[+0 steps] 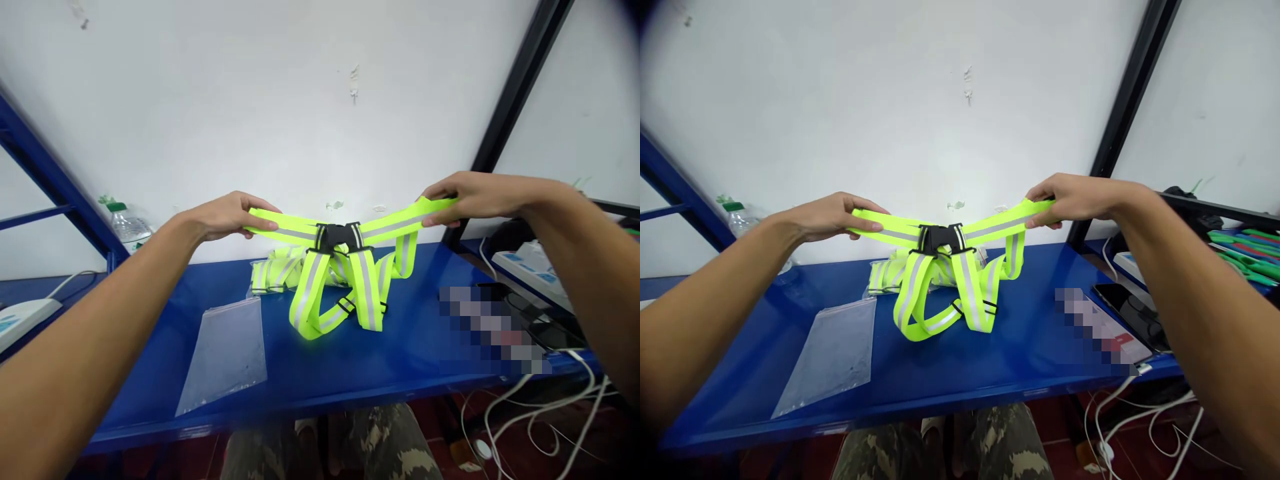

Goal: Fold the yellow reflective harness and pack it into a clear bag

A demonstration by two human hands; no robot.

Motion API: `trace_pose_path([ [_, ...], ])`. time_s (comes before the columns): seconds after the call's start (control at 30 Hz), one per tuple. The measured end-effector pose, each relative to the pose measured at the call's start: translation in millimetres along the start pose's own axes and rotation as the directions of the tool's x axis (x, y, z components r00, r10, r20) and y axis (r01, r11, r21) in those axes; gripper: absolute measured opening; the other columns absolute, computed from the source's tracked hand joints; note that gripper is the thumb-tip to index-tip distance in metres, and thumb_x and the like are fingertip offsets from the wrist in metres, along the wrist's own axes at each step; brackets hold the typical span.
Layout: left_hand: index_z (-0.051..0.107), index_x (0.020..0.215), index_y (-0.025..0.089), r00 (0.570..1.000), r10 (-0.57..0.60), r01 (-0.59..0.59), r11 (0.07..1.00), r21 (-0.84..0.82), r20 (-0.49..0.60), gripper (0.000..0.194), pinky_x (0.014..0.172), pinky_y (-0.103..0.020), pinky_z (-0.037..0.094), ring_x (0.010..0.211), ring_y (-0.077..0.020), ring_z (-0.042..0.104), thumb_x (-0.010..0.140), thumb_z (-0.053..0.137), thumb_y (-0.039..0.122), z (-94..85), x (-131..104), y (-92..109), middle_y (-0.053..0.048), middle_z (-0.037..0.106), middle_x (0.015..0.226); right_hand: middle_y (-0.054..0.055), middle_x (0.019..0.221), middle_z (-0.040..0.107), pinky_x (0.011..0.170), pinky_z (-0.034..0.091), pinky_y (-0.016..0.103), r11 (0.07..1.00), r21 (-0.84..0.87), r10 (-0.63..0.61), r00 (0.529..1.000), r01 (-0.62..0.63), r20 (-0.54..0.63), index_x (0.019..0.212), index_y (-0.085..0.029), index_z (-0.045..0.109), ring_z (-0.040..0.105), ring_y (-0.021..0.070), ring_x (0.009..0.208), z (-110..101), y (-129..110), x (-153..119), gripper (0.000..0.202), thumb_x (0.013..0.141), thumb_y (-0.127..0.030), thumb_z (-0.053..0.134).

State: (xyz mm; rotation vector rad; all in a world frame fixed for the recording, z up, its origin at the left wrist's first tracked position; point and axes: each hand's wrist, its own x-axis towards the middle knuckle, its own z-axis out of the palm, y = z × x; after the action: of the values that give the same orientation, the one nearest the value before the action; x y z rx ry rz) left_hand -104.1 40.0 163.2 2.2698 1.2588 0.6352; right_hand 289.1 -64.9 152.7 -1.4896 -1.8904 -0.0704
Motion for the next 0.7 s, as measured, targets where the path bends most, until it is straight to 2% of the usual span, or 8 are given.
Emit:
trace_pose_path([
  [0.07, 0.074, 0.098, 0.019, 0.974, 0.004, 0.022, 0.993, 0.116, -0.227, 0.055, 0.071, -0.040, 0.046, 0.084, -0.0236, 0.058, 0.059, 0.079, 0.056, -4.0, 13.3, 7.0, -0.007, 0.068, 0.084, 0.014, 0.095, 0.065, 0.071, 0.043, 0.035, 0.999, -0.052, -0.010, 0.999, 0.007, -0.053, 0.089, -0.017, 0.058, 0.059, 0.0240, 0.091, -5.0, -7.6, 10.3, 0.039, 0.091, -0.055, 0.051],
  [0.13, 0.069, 0.104, 0.015, 0.874, 0.136, -0.011, 0.965, 0.262, -0.467, 0.058, 0.087, -0.038, 0.042, 0.100, -0.0214, 0.053, 0.068, 0.073, 0.060, -15.3, 20.1, 24.2, -0.002, 0.065, 0.092, 0.016, 0.100, 0.063, 0.073, 0.041, 0.036, 0.994, -0.103, -0.035, 0.992, 0.023, -0.123, 0.092, -0.015, 0.057, 0.058, 0.0245, 0.095, -14.3, -15.9, 27.2, 0.039, 0.094, -0.053, 0.046],
  [0.23, 0.062, 0.117, 0.021, 0.539, 0.428, -0.065, 0.880, 0.470, -0.726, 0.051, 0.103, -0.033, 0.033, 0.114, -0.0167, 0.042, 0.082, 0.064, 0.059, -34.3, 13.3, 54.2, 0.004, 0.051, 0.118, 0.018, 0.102, 0.062, 0.075, 0.038, 0.039, 0.975, -0.218, -0.114, 0.935, 0.041, -0.337, 0.096, -0.015, 0.056, 0.056, 0.0264, 0.095, -28.1, -28.0, 52.5, 0.034, 0.095, -0.048, 0.046],
  [0.3, 0.056, 0.125, 0.026, 0.424, 0.521, -0.099, 0.840, 0.534, -0.741, 0.044, 0.108, -0.034, 0.029, 0.122, -0.0165, 0.037, 0.091, 0.056, 0.054, -34.7, 1.0, 62.8, 0.005, 0.041, 0.127, 0.017, 0.098, 0.061, 0.074, 0.037, 0.041, 0.947, -0.319, -0.195, 0.867, 0.044, -0.459, 0.097, -0.017, 0.055, 0.056, 0.0279, 0.091, -27.8, -32.2, 58.1, 0.027, 0.093, -0.044, 0.050],
  [0.37, 0.056, 0.124, 0.023, 0.465, 0.518, -0.097, 0.836, 0.540, -0.718, 0.042, 0.107, -0.038, 0.032, 0.121, -0.0190, 0.039, 0.093, 0.052, 0.052, -18.0, -13.4, 54.5, 0.001, 0.042, 0.127, 0.014, 0.092, 0.061, 0.070, 0.036, 0.040, 0.923, -0.379, -0.246, 0.853, 0.062, -0.460, 0.098, -0.022, 0.053, 0.055, 0.0275, 0.083, -13.2, -29.4, 48.3, 0.018, 0.091, -0.039, 0.051],
  [0.43, 0.064, 0.110, 0.014, 0.547, 0.493, -0.068, 0.832, 0.550, -0.677, 0.046, 0.096, -0.039, 0.043, 0.109, -0.0205, 0.048, 0.090, 0.055, 0.055, 14.5, -29.6, 30.1, -0.006, 0.050, 0.118, 0.010, 0.086, 0.060, 0.066, 0.036, 0.037, 0.926, -0.366, -0.225, 0.919, 0.098, -0.324, 0.099, -0.025, 0.051, 0.053, 0.0250, 0.075, 15.5, -18.1, 23.6, 0.012, 0.092, -0.033, 0.046],
  [0.53, 0.069, 0.105, 0.015, 0.738, 0.444, -0.131, 0.833, 0.538, -0.508, 0.038, 0.084, -0.036, 0.050, 0.095, -0.0193, 0.057, 0.091, 0.055, 0.048, 76.3, -60.2, -21.1, -0.008, 0.058, 0.107, 0.007, 0.079, 0.059, 0.061, 0.036, 0.033, 0.943, -0.313, -0.131, 0.991, 0.112, -0.040, 0.092, -0.022, 0.049, 0.054, 0.0239, 0.071, 69.2, 9.7, -30.0, 0.009, 0.084, -0.023, 0.050],
  [0.7, 0.068, 0.116, 0.017, 0.941, 0.269, -0.107, 0.814, 0.571, -0.207, 0.033, 0.086, -0.040, 0.052, 0.102, -0.0257, 0.060, 0.091, 0.051, 0.030, 143.9, -116.2, -72.7, -0.014, 0.057, 0.121, 0.007, 0.086, 0.061, 0.066, 0.038, 0.031, 0.958, -0.255, -0.042, 0.940, 0.135, 0.340, 0.084, -0.021, 0.048, 0.056, 0.0224, 0.080, 119.4, 46.8, -106.8, 0.021, 0.068, -0.007, 0.047],
])
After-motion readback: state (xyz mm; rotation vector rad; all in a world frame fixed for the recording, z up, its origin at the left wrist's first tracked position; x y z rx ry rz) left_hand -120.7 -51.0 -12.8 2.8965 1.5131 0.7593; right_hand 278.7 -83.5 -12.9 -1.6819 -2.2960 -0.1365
